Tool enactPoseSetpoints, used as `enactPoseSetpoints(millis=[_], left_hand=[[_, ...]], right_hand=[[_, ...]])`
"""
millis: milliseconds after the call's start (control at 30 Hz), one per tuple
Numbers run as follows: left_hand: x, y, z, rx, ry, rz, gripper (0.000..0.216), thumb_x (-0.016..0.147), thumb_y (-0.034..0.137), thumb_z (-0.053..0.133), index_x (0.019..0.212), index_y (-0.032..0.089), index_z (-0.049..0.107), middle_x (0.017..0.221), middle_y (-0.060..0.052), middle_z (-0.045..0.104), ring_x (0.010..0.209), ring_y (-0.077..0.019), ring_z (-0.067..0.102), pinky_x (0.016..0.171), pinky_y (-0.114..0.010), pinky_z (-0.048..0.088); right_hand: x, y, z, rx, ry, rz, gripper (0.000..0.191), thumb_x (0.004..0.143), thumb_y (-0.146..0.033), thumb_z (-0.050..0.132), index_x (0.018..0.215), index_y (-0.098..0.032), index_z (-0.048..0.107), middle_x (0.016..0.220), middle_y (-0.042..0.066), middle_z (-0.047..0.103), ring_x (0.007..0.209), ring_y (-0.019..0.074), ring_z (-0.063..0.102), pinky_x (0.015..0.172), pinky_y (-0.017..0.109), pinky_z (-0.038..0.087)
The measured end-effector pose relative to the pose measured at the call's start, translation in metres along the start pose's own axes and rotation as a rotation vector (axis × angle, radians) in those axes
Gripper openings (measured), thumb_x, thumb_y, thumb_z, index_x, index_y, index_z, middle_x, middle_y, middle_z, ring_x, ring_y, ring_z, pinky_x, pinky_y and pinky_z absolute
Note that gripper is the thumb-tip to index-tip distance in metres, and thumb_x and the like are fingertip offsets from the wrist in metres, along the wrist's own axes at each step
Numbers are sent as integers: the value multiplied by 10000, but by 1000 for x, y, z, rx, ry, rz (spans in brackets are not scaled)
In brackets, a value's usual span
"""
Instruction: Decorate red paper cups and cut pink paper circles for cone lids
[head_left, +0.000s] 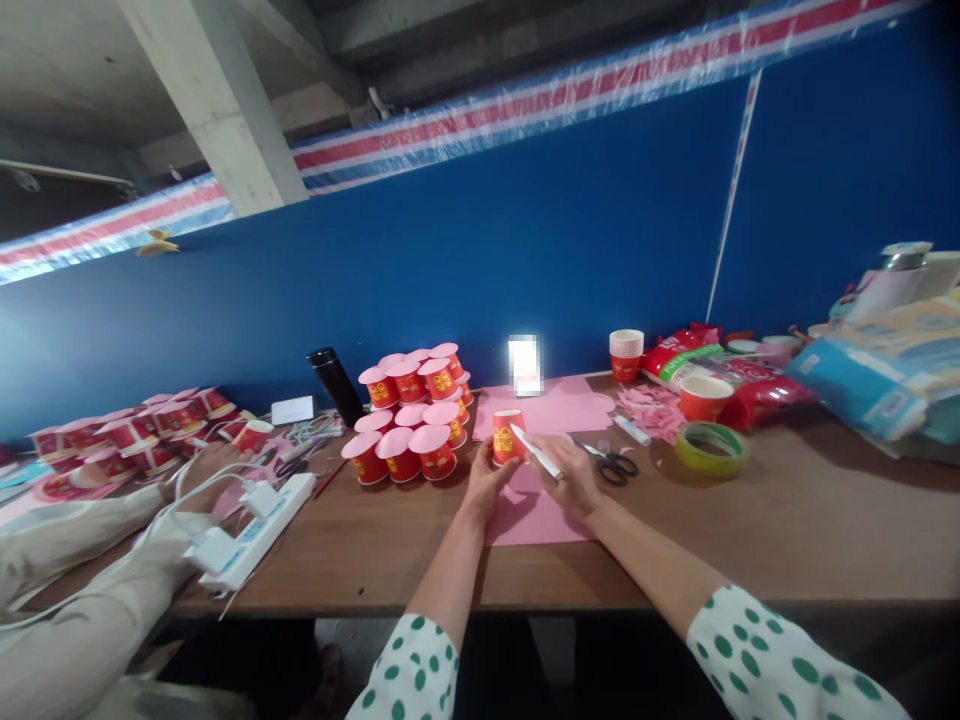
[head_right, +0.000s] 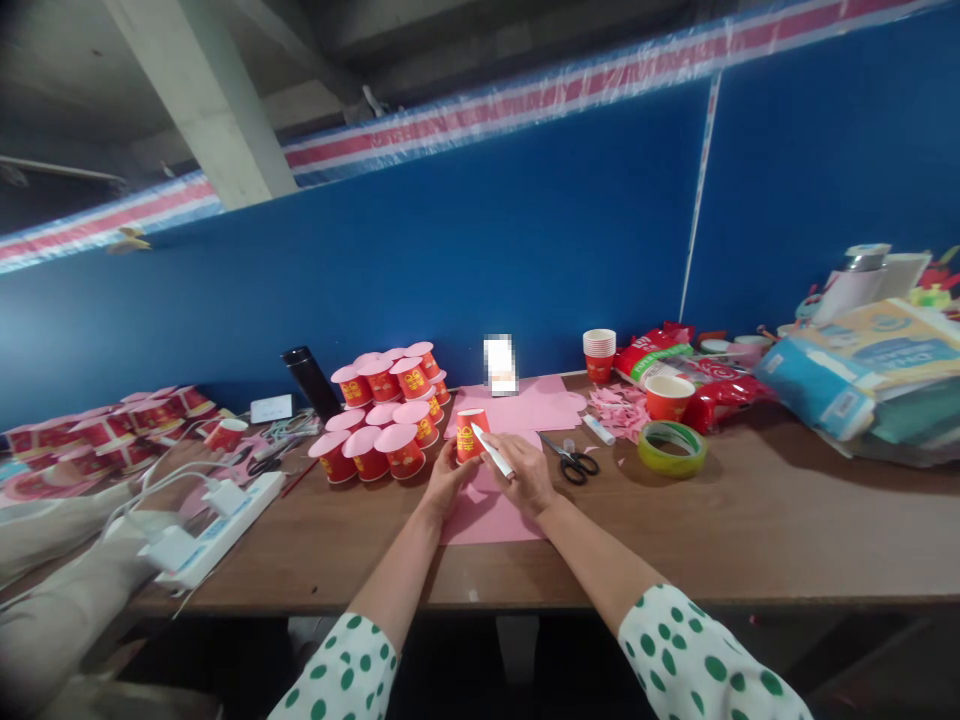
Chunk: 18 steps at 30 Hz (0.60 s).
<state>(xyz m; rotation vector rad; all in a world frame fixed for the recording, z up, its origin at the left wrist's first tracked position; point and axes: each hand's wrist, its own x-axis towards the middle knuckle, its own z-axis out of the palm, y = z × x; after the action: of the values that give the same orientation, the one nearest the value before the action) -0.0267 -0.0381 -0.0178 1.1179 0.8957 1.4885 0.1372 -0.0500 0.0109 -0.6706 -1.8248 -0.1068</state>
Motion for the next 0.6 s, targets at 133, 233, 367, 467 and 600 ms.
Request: enactPoseSetpoints(millis=[133,233,367,467,600], left_hand=[[0,1,0,22,-1,-3,604,601,267,811,1141,215,545,1033,-74,660,836,-161,629,789,-313,468],[-1,2,0,44,0,-12,597,609,277,806,1141,219,542,1018,-68,659,798,-151,626,747,-297,467],[-1,1,0,25,10,-1,592,601,278,808,1129,219,546,1017,-60,655,785,-144,622,740,-290,466],[0,-1,0,2,26,-7,606,584,274,817,1124,225,548,1028,-56,653,797,-145,623,750,-291,470],[1,-2,-1,8,19,-19,607,585,276,816,1128,228,548,1010,-53,657,796,-149,627,734,-285,478]], right_hand=[[1,-1,-1,1,5,-3,270,894,-231,498,1151,-221,580,1008,80,700,911,209,665,819,353,544],[2,-2,-2,0,8,-11,266,892,-220,505,1148,-219,577,1003,79,700,910,206,663,816,347,543],[2,-2,-2,-13,19,-21,256,896,-215,500,1139,-213,579,999,79,701,902,201,664,813,342,543],[1,-1,-2,-20,29,-9,251,898,-230,501,1133,-212,586,985,79,703,891,204,667,799,343,549],[1,0,-2,-8,36,7,257,896,-220,500,1140,-212,583,1005,80,699,906,204,664,806,342,548]])
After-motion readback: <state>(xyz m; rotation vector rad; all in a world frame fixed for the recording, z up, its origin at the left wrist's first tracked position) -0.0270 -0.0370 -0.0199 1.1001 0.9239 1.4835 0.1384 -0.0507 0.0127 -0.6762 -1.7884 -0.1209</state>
